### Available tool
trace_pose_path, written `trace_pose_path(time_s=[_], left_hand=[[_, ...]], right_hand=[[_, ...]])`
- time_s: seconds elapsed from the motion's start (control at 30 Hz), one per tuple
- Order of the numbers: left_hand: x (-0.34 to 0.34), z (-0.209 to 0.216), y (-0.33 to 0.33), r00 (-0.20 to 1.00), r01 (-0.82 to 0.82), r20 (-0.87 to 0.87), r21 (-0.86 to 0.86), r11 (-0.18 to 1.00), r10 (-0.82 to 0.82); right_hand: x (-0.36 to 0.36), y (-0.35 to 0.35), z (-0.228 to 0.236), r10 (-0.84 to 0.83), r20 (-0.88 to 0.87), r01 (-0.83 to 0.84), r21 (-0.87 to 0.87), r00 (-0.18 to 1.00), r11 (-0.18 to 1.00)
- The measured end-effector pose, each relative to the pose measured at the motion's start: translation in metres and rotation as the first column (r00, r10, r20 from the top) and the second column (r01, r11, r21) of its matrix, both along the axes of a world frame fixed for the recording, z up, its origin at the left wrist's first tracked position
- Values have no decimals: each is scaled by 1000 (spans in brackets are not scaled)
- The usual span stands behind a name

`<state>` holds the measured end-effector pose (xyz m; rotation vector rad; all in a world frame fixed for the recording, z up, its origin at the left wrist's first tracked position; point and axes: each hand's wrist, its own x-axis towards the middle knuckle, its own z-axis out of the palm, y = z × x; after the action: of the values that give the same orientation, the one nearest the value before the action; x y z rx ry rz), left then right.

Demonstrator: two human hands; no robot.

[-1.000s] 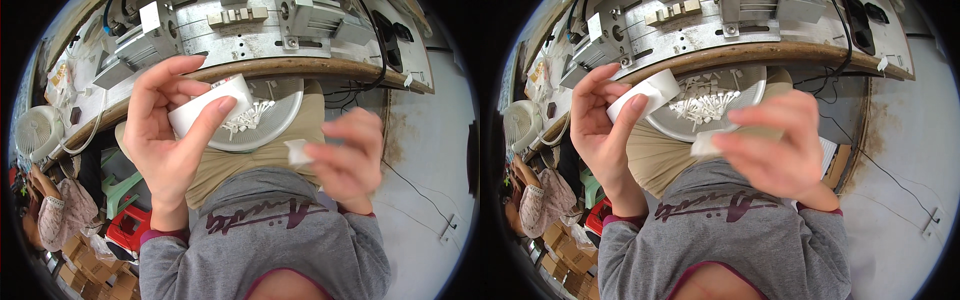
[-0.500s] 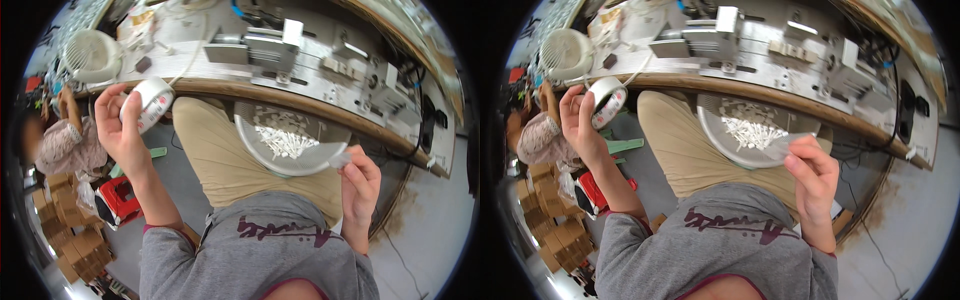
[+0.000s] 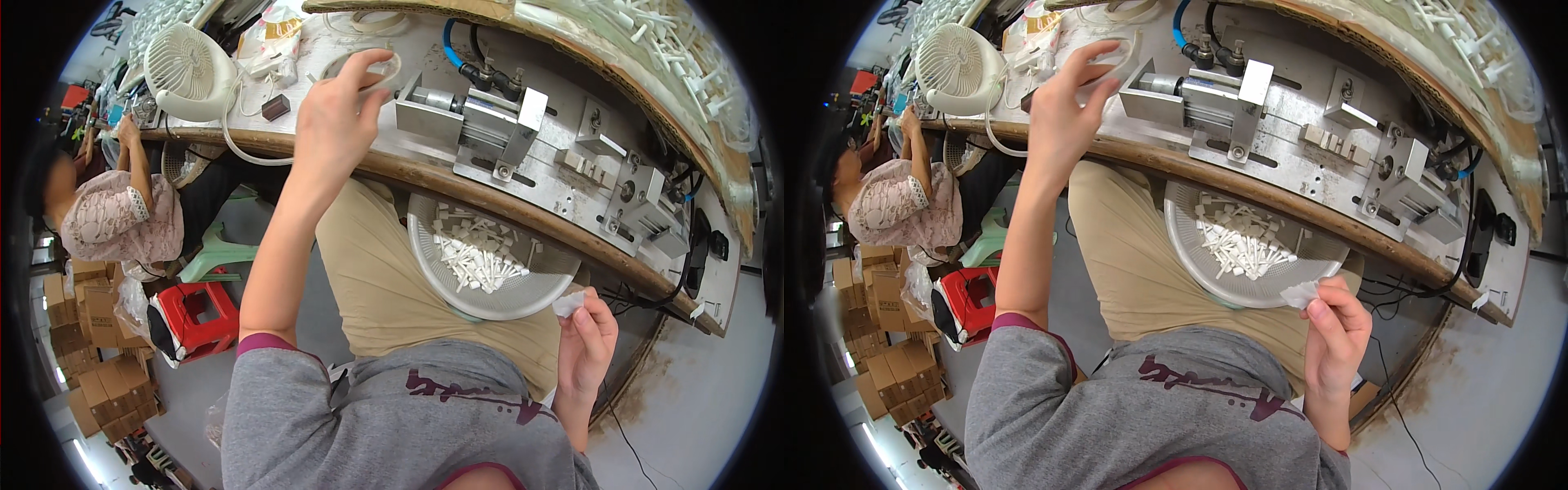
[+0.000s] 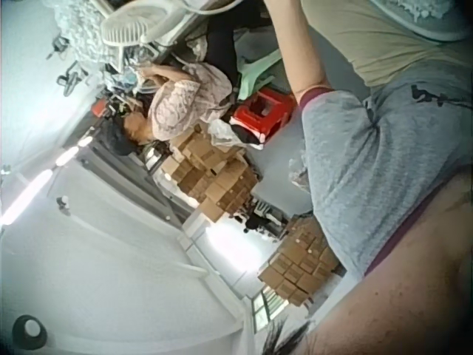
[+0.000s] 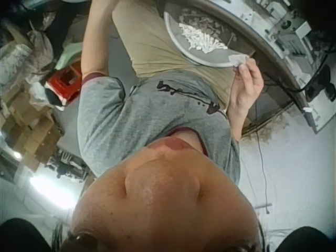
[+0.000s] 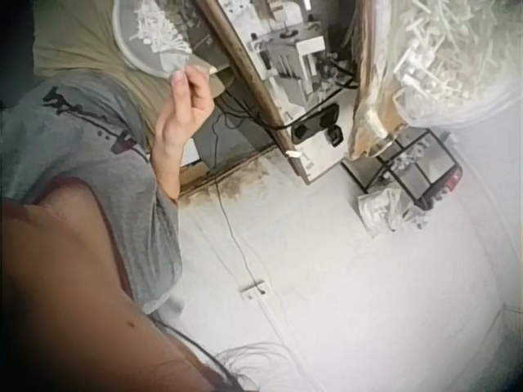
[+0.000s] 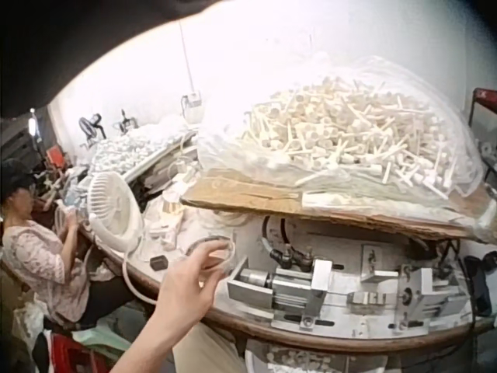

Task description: The recorder applies tape to small black electronic components and then inserts them into a specialized machine for assembly.

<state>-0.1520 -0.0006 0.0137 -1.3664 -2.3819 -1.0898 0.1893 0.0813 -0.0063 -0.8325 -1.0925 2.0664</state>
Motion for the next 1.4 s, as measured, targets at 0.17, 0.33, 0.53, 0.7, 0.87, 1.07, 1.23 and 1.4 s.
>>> trace_pose_path(time_s=[0.17,0.33,0.53,0.7,0.87,1.07,1.23,1.4], left_hand=[[-45,-23,32,997,58,-50,-9,998,-58],[-81,-42,60,955,188,237,-15,982,-179],[-121,-40,85,976,-88,-204,-69,994,72],[-181,-66,101,898,-374,-364,-339,863,246],[-168,-55,92,799,-368,-572,-218,904,186],[-99,-35,63,894,-143,-441,-123,982,75],[-98,-33,42,915,89,-379,-152,984,-141],[-51,-2,17,907,17,-420,-29,999,-27]], right_hand=[[5,0,-2,-26,10,26,15,1000,1000],[5,-3,-6,-14,21,15,-9,1000,1000],[3,-1,-4,-49,64,48,12,997,999],[4,0,-3,-32,81,29,30,996,999],[6,1,-5,-67,107,62,53,992,997],[9,-1,-3,-85,80,83,32,993,996],[19,17,-5,-126,14,123,139,992,983],[69,80,8,-646,-180,632,507,742,586]])
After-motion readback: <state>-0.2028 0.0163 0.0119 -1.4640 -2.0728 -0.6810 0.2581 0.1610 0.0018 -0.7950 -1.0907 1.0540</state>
